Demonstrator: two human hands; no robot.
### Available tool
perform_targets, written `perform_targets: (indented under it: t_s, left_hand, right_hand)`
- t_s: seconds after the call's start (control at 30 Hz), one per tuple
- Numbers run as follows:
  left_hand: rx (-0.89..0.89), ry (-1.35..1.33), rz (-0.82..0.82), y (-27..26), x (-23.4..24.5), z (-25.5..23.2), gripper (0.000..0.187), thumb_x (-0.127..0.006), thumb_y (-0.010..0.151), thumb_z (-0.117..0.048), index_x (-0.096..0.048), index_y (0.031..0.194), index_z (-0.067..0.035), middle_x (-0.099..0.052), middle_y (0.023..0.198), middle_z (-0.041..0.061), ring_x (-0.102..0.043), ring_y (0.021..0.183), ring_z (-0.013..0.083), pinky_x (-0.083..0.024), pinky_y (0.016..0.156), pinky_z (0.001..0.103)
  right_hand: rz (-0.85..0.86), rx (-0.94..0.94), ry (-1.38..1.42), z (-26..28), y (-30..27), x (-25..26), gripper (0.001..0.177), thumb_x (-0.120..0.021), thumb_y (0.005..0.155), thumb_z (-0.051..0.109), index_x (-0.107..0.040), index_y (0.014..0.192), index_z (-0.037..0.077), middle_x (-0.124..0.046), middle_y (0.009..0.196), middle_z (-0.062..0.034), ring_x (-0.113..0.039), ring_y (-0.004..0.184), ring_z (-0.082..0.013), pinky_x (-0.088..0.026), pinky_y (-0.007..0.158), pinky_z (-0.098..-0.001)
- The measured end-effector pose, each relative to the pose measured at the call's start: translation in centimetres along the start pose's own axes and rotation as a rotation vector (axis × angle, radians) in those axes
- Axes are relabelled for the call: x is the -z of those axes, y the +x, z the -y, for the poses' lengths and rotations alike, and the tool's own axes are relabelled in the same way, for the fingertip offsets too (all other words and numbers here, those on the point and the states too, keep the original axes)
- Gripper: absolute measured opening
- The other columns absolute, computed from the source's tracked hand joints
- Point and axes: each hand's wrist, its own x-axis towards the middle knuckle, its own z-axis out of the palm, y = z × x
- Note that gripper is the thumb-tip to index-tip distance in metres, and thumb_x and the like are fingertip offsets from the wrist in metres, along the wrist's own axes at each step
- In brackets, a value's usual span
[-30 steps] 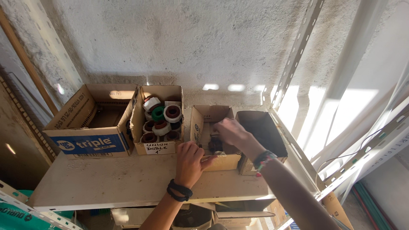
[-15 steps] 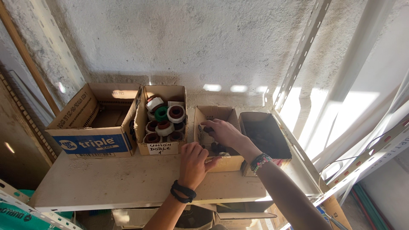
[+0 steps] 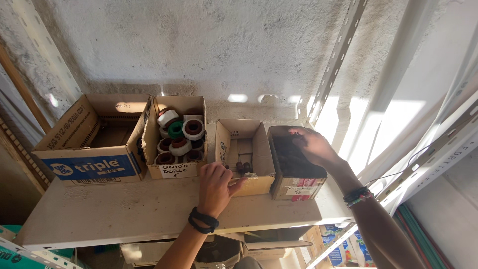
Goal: The person transfers small dark cylindrical objects from one cardboard box to another on a shelf. They handle the items one at a time, moving them between two adjacent boxes.
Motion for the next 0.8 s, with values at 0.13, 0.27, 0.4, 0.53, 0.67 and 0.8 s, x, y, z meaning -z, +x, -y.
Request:
perform_targets:
  t_s: [0.13, 0.27, 0.4, 0.53, 0.67, 0.8]
  left_hand:
    - [-0.041, 0.017, -0.009, 0.2, 0.3, -0.1, 0.055, -0.078, 0.111, -0.065, -0.063, 0.085, -0.019, -0.058, 0.082, -0.001, -0.077, 0.107, 0.0291, -0.058, 0.099, 0.050]
    - [-0.028, 0.009, -0.018, 0.2, 0.4, -0.2, 0.055, -0.080, 0.111, -0.064, -0.065, 0.084, -0.019, -0.058, 0.081, -0.001, -0.078, 0.109, 0.0302, -0.057, 0.098, 0.051]
    - [-0.016, 0.002, -0.015, 0.0, -0.1, 0.0, 0.056, -0.079, 0.111, -0.066, -0.065, 0.084, -0.019, -0.059, 0.081, -0.001, -0.078, 0.109, 0.0297, -0.057, 0.098, 0.051]
    - [-0.013, -0.001, -0.021, -0.1, -0.1, 0.0, 0.056, -0.078, 0.112, -0.066, -0.064, 0.085, -0.019, -0.059, 0.082, -0.001, -0.078, 0.110, 0.0303, -0.057, 0.098, 0.051]
    - [0.009, -0.016, 0.013, 0.0, 0.0, 0.0, 0.056, -0.078, 0.112, -0.067, -0.067, 0.086, -0.019, -0.060, 0.081, -0.001, -0.079, 0.112, 0.0318, -0.057, 0.100, 0.054]
    - [0.002, -0.011, 0.006, -0.2, -0.2, 0.1, 0.056, -0.078, 0.111, -0.068, -0.067, 0.086, -0.019, -0.060, 0.081, -0.001, -0.079, 0.112, 0.0319, -0.057, 0.100, 0.053]
  right_hand:
    - [0.056, -0.006, -0.041, -0.6, -1.4, 0.7, 0.040, -0.061, 0.123, 0.034, -0.068, 0.162, 0.042, -0.078, 0.150, -0.0131, -0.078, 0.141, -0.0396, -0.064, 0.116, -0.0584]
    - [0.060, 0.003, -0.038, -0.4, -1.0, 0.1, 0.040, -0.062, 0.123, 0.034, -0.066, 0.163, 0.039, -0.077, 0.155, -0.0147, -0.076, 0.144, -0.0413, -0.064, 0.117, -0.0603]
    - [0.070, -0.023, -0.052, -0.6, -0.8, -1.1, 0.041, -0.060, 0.124, 0.036, -0.062, 0.165, 0.044, -0.075, 0.159, -0.0099, -0.075, 0.147, -0.0385, -0.064, 0.120, -0.0610]
    - [0.075, -0.027, -0.080, -0.1, -0.8, -1.4, 0.042, -0.057, 0.125, 0.032, -0.061, 0.166, 0.038, -0.075, 0.158, -0.0114, -0.077, 0.144, -0.0392, -0.067, 0.117, -0.0603]
    - [0.096, -0.021, -0.092, 0.2, -0.4, -1.6, 0.044, -0.055, 0.125, 0.030, -0.058, 0.169, 0.035, -0.074, 0.158, -0.0134, -0.079, 0.141, -0.0389, -0.071, 0.113, -0.0589]
    - [0.094, 0.007, -0.153, -2.0, 1.8, -3.4, 0.045, -0.056, 0.125, 0.031, -0.057, 0.170, 0.037, -0.075, 0.156, -0.0129, -0.080, 0.139, -0.0374, -0.073, 0.110, -0.0577]
